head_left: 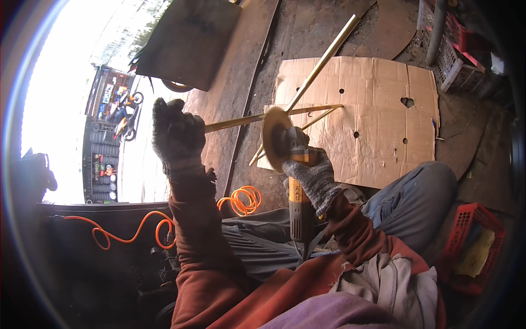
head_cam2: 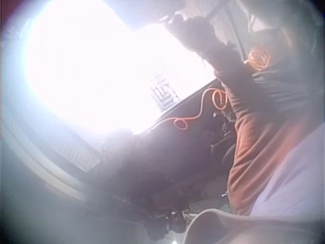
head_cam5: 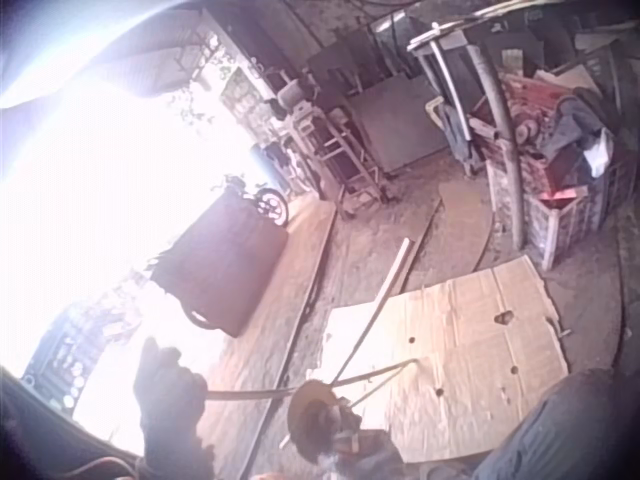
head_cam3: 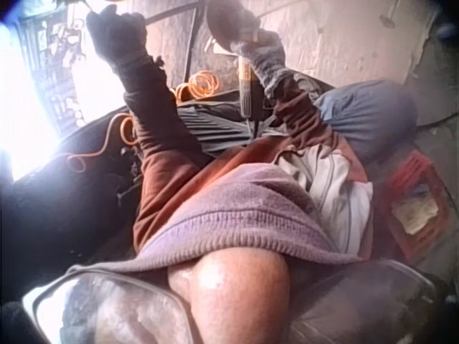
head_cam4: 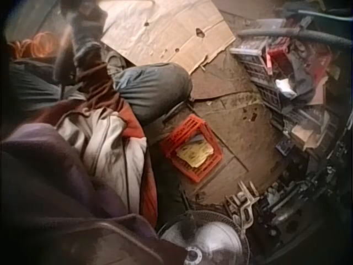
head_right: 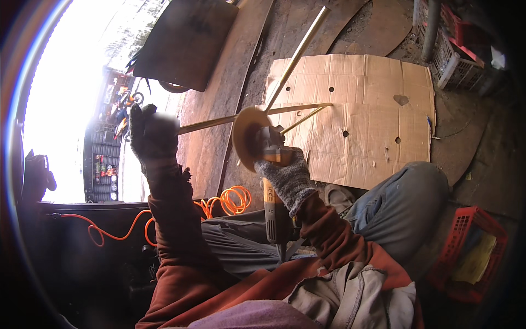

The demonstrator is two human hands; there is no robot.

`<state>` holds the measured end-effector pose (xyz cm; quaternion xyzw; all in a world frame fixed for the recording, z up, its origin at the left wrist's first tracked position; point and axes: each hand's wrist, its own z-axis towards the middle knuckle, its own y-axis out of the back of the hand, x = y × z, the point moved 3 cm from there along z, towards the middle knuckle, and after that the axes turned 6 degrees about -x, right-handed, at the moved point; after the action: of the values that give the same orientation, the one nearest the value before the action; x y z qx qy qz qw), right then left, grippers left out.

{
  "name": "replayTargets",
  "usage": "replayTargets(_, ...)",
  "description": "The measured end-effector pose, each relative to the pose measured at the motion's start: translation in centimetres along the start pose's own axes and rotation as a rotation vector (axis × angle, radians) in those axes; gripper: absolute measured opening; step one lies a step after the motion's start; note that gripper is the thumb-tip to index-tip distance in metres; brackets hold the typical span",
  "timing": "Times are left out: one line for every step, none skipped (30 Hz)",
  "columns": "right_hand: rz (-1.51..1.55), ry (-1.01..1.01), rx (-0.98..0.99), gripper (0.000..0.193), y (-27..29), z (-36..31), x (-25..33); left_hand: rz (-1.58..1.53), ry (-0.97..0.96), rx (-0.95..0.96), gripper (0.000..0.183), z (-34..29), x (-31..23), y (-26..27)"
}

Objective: The person uses an angle grinder to smooth the ends and joints of a gold-colored metal frame while sitting on the floor, holding the frame with one gloved hand and the grinder with the other.

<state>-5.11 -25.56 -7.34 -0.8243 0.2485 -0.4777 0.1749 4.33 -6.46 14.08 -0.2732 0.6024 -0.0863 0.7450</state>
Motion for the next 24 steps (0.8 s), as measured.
replayTargets(0.000,0.024,0.002,0.059,-0.4,-0.2,0.1,0.001,0.032,0.132,0.033,-0.1,-0.5,0.4)
replayTargets(0.002,0.021,0.016,0.059,-0.8,-0.2,0.1,0.008,0.021,0.128,0.033,-0.2,-1.2,1.1)
replayTargets(-0.025,0.074,-0.007,0.059,-0.6,0.1,0.1,0.030,0.013,0.213,0.025,0.0,-0.7,1.7)
replayTargets(-0.053,0.127,-0.028,0.060,-0.4,0.3,0.2,0.053,0.003,0.298,0.023,0.2,-0.2,2.2)
replayTargets(-0.057,0.125,-0.030,0.060,-0.4,0.3,0.3,0.049,0.005,0.294,0.023,0.4,0.0,2.6)
replayTargets(-0.071,0.113,-0.031,0.059,-0.4,0.1,0.6,0.081,-0.022,0.417,0.023,0.5,0.1,2.6)
replayTargets(-0.100,0.105,-0.027,0.059,-0.4,-0.1,1.0,0.101,-0.059,0.531,0.024,0.3,0.1,2.5)
replayTargets(-0.121,0.106,-0.023,0.059,-0.4,-0.3,0.8,0.087,-0.068,0.517,0.024,0.7,0.0,2.6)
replayTargets(-0.060,0.069,-0.015,0.058,-0.4,-0.4,0.4,0.033,0.004,0.595,0.025,1.0,0.0,2.3)
replayTargets(0.000,0.030,-0.008,0.057,-0.4,-0.5,0.2,-0.020,0.073,0.672,0.027,1.0,-0.1,2.1)
replayTargets(0.010,-0.012,0.002,0.053,-0.4,-1.2,1.1,0.049,-0.018,0.557,0.029,0.5,-0.1,1.8)
replayTargets(-0.030,-0.006,0.008,0.053,-0.4,-1.3,1.0,0.027,-0.061,0.518,0.030,0.8,0.2,1.3)
replayTargets(0.001,-0.004,-0.020,0.050,0.1,-1.3,0.9,0.007,-0.030,0.481,0.030,1.4,0.6,0.5)
replayTargets(0.034,-0.011,-0.032,0.047,0.3,-1.2,0.5,0.002,-0.005,0.435,0.030,1.9,0.3,-0.1)
replayTargets(-0.018,0.031,-0.060,0.045,0.6,-0.9,0.1,-0.030,-0.020,0.407,0.030,2.5,0.0,-0.6)
replayTargets(-0.065,0.032,-0.044,0.045,0.3,-1.3,0.5,0.093,-0.051,0.310,0.029,3.1,-0.8,-0.5)
replayTargets(-0.125,0.199,-0.034,0.043,1.2,-1.8,2.0,0.194,-0.074,0.221,0.029,3.5,-0.5,-0.7)
replayTargets(-0.186,0.380,-0.029,0.041,2.8,-2.6,4.3,0.132,-0.092,0.214,0.029,3.6,0.4,-1.7)
replayTargets(-0.228,0.412,-0.020,0.044,3.8,-3.2,6.0,0.179,-0.091,0.202,0.030,4.0,0.2,-2.0)
replayTargets(-0.270,0.467,-0.018,0.046,4.5,-4.5,8.8,0.217,-0.077,0.194,0.031,4.2,0.0,-2.7)
replayTargets(-0.303,0.516,-0.003,0.047,5.0,-5.5,11.4,0.333,-0.021,0.194,0.029,3.3,-1.2,-4.0)
replayTargets(-0.325,0.578,0.024,0.047,5.1,-6.5,13.9,0.456,0.042,0.189,0.032,2.3,-2.5,-5.2)
replayTargets(-0.457,0.693,0.036,0.049,5.2,-7.4,16.9,0.423,-0.029,0.224,0.036,1.2,-4.1,-6.4)
replayTargets(-0.667,0.862,0.048,0.052,6.7,-7.4,20.1,0.412,-0.050,0.203,0.036,1.0,-5.8,-6.3)
